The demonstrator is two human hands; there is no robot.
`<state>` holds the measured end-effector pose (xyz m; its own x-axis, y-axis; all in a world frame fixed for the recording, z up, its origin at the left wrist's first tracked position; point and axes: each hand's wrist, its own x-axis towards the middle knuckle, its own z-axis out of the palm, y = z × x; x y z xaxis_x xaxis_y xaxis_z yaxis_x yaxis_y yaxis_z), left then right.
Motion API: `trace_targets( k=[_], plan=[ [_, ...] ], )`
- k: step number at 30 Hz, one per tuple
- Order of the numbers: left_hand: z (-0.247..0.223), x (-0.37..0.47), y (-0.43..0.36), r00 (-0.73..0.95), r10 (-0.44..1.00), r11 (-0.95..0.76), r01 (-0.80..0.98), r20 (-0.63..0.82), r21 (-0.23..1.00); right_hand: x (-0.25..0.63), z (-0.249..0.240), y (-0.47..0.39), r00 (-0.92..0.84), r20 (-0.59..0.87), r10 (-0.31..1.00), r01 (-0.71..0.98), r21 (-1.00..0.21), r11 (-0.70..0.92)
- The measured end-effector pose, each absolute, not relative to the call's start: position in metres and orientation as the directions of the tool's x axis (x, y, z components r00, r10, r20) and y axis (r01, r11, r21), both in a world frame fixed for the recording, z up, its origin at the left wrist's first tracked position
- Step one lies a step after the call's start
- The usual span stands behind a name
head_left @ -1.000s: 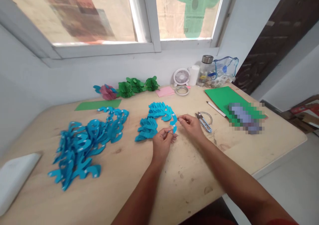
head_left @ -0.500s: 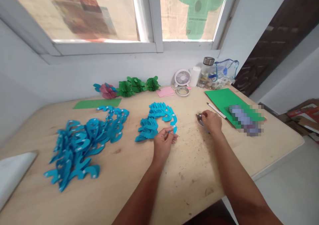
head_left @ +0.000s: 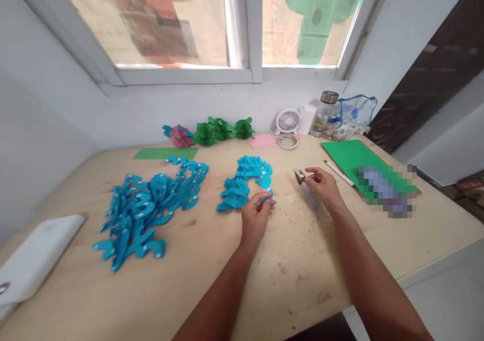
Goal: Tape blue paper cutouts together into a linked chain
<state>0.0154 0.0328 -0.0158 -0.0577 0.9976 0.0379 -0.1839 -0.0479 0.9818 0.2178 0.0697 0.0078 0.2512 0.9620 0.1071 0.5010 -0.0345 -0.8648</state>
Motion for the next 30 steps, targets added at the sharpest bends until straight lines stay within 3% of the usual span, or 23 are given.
trace_targets(
  k=[4,11,30],
  plan=[
    [-0.021,0.015,0.036,-0.096,0.993,-0.084,-0.103,0.075,0.991,0.191,0.007,0.065,0.133,0.112,0.985,0.402,-0.914,0.049],
    [-0.019,0.013,0.038,-0.141,0.976,-0.157,0.061,0.164,0.986,0.160,0.002,0.056,0.045,0.174,0.984,0.403,-0.904,0.141],
    [-0.016,0.014,0.037,-0.131,0.969,-0.203,0.054,0.208,0.978,0.140,0.004,0.040,0.018,0.234,0.972,0.549,-0.815,0.186]
  ],
)
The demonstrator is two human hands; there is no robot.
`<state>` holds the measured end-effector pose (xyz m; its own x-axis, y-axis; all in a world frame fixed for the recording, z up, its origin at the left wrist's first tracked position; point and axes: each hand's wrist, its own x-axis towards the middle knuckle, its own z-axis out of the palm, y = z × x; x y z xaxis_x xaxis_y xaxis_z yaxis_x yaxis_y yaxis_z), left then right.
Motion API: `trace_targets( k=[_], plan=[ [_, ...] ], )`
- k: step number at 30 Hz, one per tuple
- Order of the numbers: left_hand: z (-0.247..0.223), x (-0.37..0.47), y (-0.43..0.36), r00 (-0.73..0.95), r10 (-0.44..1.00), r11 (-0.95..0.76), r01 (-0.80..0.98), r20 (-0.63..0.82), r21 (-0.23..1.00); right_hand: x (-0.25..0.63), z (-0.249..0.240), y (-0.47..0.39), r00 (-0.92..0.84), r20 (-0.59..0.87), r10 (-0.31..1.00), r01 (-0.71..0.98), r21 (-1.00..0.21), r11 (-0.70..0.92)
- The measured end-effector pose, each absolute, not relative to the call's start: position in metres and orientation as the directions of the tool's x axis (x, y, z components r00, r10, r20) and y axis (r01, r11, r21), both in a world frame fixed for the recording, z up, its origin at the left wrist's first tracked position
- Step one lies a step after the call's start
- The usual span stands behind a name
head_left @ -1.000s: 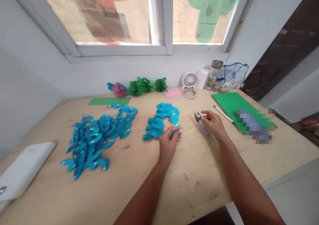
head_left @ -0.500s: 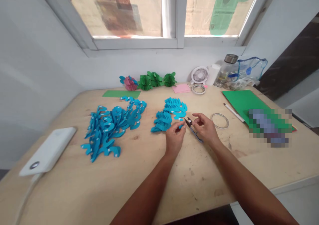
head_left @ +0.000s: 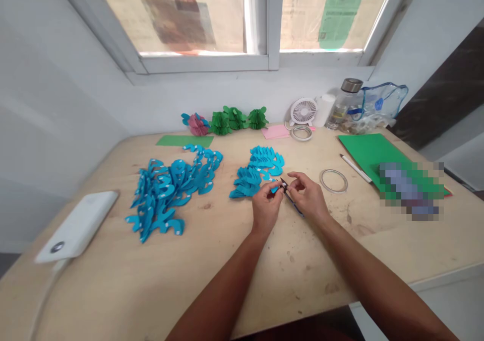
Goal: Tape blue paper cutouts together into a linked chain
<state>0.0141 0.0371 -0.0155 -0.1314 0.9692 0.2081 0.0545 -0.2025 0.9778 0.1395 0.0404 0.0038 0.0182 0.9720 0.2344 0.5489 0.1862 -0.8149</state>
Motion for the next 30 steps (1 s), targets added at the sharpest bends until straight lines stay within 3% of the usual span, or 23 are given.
trace_targets(
  k=[24,30],
  plan=[
    [-0.0122,0.0145,0.0358,-0.191,0.976,-0.096,0.073,0.108,0.993,0.1341,0.0078,0.0357,-0.002,0.247,0.969,0.615,-0.764,0.196],
    [-0.0111,0.0151,0.0347,-0.202,0.975,-0.075,0.081,0.090,0.994,0.1437,0.0056,0.0433,0.059,0.231,0.971,0.608,-0.780,0.148]
  ],
)
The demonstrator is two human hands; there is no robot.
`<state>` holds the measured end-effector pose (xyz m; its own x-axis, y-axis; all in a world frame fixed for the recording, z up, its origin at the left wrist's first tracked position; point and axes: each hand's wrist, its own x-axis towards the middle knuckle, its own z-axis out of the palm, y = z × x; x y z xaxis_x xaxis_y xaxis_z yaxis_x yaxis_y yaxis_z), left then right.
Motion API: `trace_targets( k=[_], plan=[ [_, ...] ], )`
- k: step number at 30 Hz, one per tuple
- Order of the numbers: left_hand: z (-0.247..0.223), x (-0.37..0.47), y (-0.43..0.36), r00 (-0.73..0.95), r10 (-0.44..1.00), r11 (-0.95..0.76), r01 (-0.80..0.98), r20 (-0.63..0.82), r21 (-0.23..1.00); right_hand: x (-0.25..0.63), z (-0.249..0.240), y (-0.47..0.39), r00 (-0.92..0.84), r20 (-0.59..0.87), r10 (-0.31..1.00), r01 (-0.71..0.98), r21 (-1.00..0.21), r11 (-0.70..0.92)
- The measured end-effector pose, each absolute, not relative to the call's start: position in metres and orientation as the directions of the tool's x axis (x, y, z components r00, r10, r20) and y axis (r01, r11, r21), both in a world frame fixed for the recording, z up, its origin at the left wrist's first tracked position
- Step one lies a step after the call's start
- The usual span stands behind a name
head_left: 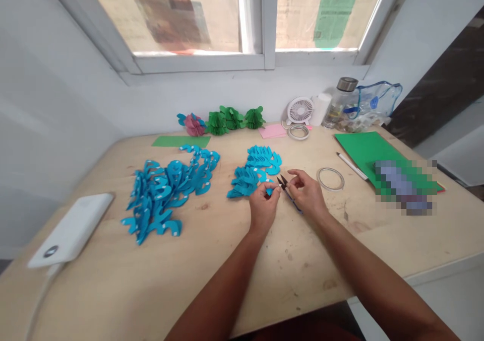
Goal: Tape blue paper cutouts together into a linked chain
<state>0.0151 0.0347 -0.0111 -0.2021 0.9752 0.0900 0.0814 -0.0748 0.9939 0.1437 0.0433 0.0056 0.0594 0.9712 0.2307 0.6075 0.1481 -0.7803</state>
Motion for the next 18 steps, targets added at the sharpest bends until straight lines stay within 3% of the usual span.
trace_targets(
  k=[4,10,13,15,18],
  plan=[
    [-0.009,0.015,0.033,-0.214,0.970,-0.096,0.113,0.118,0.989,0.167,0.011,0.053,0.206,0.245,0.947,0.661,-0.748,0.050],
    [-0.012,0.016,0.033,-0.155,0.980,-0.113,0.090,0.126,0.990,0.216,0.020,0.063,0.408,0.268,0.873,0.842,-0.480,-0.246],
    [-0.015,0.017,0.032,-0.127,0.982,-0.131,0.076,0.140,0.988,0.227,0.019,0.066,0.391,0.359,0.848,0.888,-0.391,-0.243],
    [-0.016,0.017,0.032,-0.106,0.983,-0.145,0.074,0.152,0.987,0.222,0.018,0.066,0.336,0.417,0.845,0.898,-0.412,-0.153],
    [-0.017,0.016,0.032,-0.074,0.985,-0.153,0.051,0.157,0.987,0.200,0.019,0.062,0.162,0.336,0.928,0.762,-0.640,0.099]
  ],
)
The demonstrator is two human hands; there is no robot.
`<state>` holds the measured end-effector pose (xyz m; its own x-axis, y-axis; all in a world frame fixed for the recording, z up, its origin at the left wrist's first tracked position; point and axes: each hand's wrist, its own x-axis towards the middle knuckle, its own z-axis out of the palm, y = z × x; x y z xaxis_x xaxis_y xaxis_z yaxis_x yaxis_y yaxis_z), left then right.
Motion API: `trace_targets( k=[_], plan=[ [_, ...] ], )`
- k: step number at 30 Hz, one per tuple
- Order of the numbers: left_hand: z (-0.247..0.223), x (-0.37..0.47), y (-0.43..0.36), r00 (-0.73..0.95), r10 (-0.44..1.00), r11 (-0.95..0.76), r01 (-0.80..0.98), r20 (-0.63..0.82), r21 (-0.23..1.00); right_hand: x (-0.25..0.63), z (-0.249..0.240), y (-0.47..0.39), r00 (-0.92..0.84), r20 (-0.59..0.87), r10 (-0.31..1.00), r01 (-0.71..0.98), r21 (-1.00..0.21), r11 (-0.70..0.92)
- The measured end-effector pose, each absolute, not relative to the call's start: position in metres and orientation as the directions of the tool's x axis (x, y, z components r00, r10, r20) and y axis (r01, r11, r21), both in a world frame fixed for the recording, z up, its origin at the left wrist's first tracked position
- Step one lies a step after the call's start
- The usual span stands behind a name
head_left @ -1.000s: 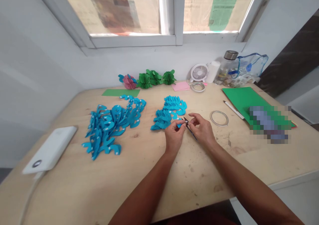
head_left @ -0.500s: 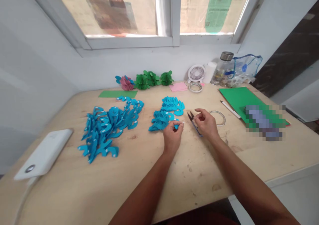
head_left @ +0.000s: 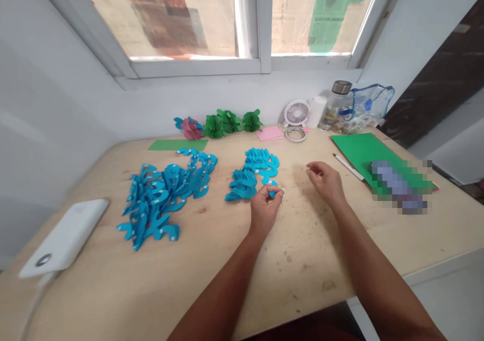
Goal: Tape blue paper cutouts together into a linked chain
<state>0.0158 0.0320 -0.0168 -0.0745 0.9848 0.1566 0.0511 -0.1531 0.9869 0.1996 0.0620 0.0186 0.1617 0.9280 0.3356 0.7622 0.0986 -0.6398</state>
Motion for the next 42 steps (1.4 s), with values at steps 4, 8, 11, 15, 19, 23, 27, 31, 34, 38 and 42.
trace_targets(
  k=[4,8,11,15,19,23,27,31,34,38,42],
  plan=[
    [-0.015,0.015,0.033,-0.064,0.989,-0.128,0.020,0.129,0.992,0.172,0.022,0.053,-0.152,0.213,0.965,0.543,-0.798,0.262],
    [-0.013,0.015,0.033,-0.040,0.992,-0.123,-0.014,0.122,0.992,0.165,0.025,0.048,-0.268,0.156,0.951,0.475,-0.837,0.272],
    [-0.012,0.015,0.033,-0.038,0.992,-0.123,-0.031,0.122,0.992,0.165,0.026,0.046,-0.295,0.131,0.946,0.462,-0.847,0.261],
    [-0.010,0.016,0.033,-0.026,0.993,-0.112,-0.046,0.111,0.993,0.163,0.025,0.046,-0.280,0.121,0.952,0.472,-0.847,0.246],
    [-0.010,0.016,0.033,0.010,0.994,-0.107,-0.121,0.109,0.987,0.163,0.018,0.049,-0.224,0.136,0.965,0.470,-0.853,0.229],
    [-0.013,0.018,0.032,0.027,0.993,-0.108,-0.139,0.113,0.984,0.164,0.012,0.053,-0.173,0.132,0.976,0.440,-0.876,0.196],
    [-0.012,0.019,0.031,0.015,0.994,-0.105,-0.151,0.109,0.983,0.164,0.011,0.054,-0.161,0.104,0.981,0.400,-0.902,0.162],
    [-0.007,0.018,0.031,-0.046,0.995,-0.089,-0.152,0.083,0.984,0.166,0.013,0.053,-0.147,0.027,0.989,0.296,-0.953,0.070],
    [-0.007,0.017,0.030,-0.035,0.995,-0.096,-0.122,0.092,0.988,0.166,0.015,0.050,-0.260,-0.050,0.964,0.156,-0.988,-0.009],
    [-0.011,0.016,0.029,0.046,0.987,-0.150,-0.044,0.152,0.988,0.161,0.014,0.047,-0.321,-0.077,0.944,0.061,-0.996,-0.060],
    [-0.012,0.017,0.028,0.055,0.985,-0.162,-0.022,0.163,0.987,0.156,0.012,0.047,-0.241,-0.099,0.965,0.092,-0.993,-0.079]
  ],
)
